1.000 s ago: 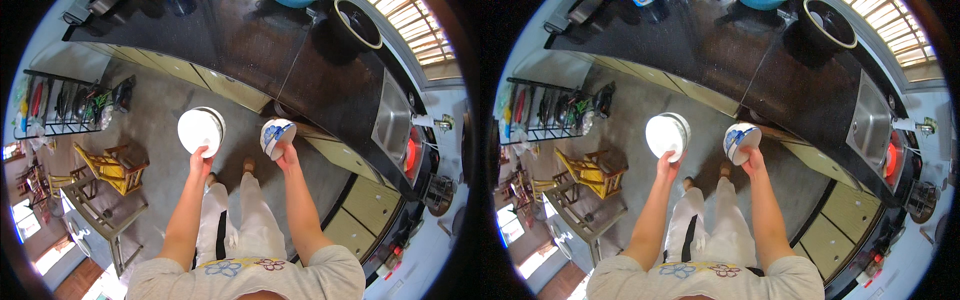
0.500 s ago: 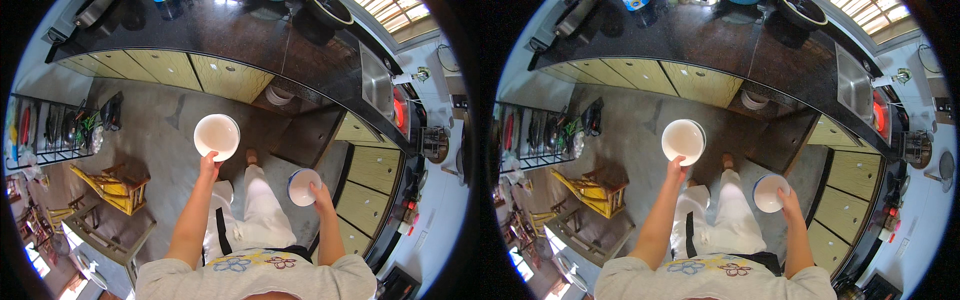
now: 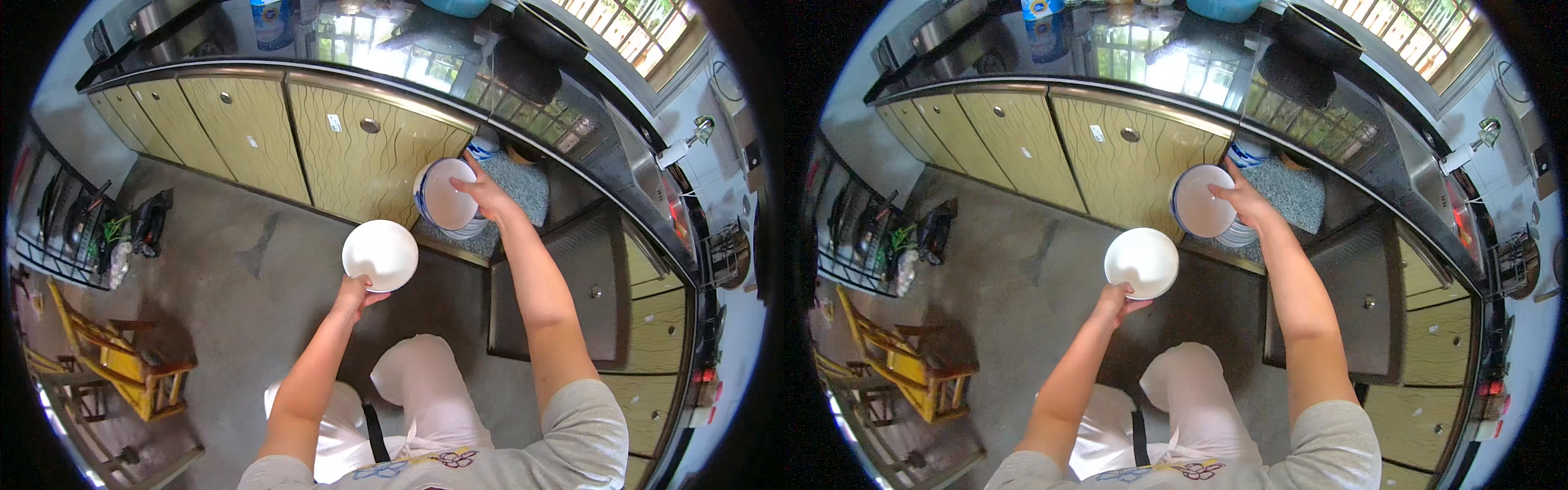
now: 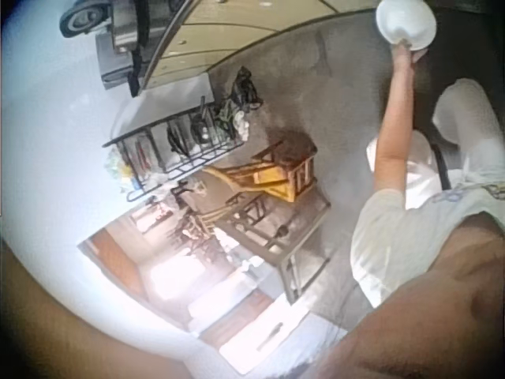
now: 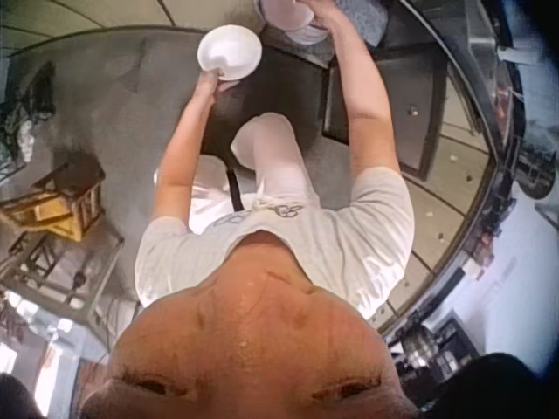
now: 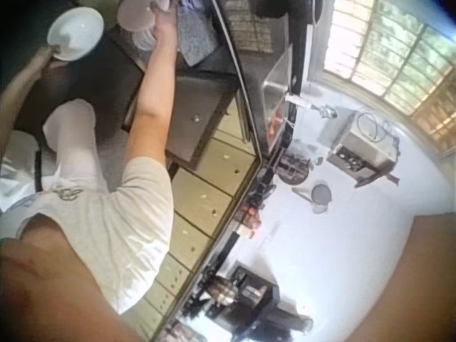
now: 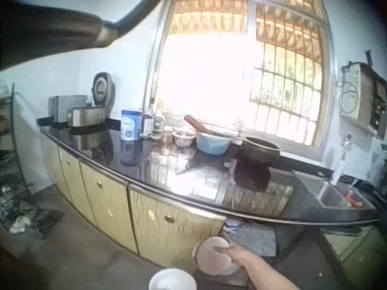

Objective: The person cleans the kitchen by wiping the sink, countertops, and stove area with a cloth. They move various items like bowls, bottles, and jars aside to clean underneath them, then return them to their original positions. The person also wipes the range hood and briefly interacts with its control panel.

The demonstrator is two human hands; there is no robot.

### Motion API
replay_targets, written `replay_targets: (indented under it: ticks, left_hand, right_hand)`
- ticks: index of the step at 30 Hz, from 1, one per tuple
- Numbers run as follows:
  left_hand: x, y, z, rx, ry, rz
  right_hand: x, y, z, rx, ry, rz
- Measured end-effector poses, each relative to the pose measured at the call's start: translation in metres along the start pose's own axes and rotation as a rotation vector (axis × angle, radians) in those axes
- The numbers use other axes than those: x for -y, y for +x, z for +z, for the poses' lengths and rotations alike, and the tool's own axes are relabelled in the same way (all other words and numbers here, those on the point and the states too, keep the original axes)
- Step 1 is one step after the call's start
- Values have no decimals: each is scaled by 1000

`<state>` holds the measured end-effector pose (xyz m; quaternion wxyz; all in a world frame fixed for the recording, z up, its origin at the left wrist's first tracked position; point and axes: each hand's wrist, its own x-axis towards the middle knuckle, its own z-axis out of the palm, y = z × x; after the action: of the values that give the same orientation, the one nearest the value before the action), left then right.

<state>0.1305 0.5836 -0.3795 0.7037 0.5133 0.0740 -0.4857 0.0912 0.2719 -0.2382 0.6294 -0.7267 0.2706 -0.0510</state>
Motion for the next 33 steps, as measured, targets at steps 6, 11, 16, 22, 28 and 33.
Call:
replay_targets:
  ticks: [6, 11, 16, 22, 28, 33]
  left_hand:
    - [43, 56, 11, 236, 76, 91]
    - [73, 62, 36, 226, -11, -41]
    - [74, 43, 46, 244, 108, -22]
    - [86, 43, 29, 196, 87, 47]
    - [81, 21, -13, 392, -255, 268]
    - [62, 1, -45, -128, -22, 86]
  right_hand:
    - [-45, 25, 0, 31, 42, -241]
    - [-63, -23, 47, 45, 155, -353]
    - [-66, -49, 82, 127, 171, -301]
    - [-64, -74, 129, 370, 92, -301]
    - [-74, -88, 127, 598, 1, -440]
    - [-105, -51, 45, 160, 256, -182]
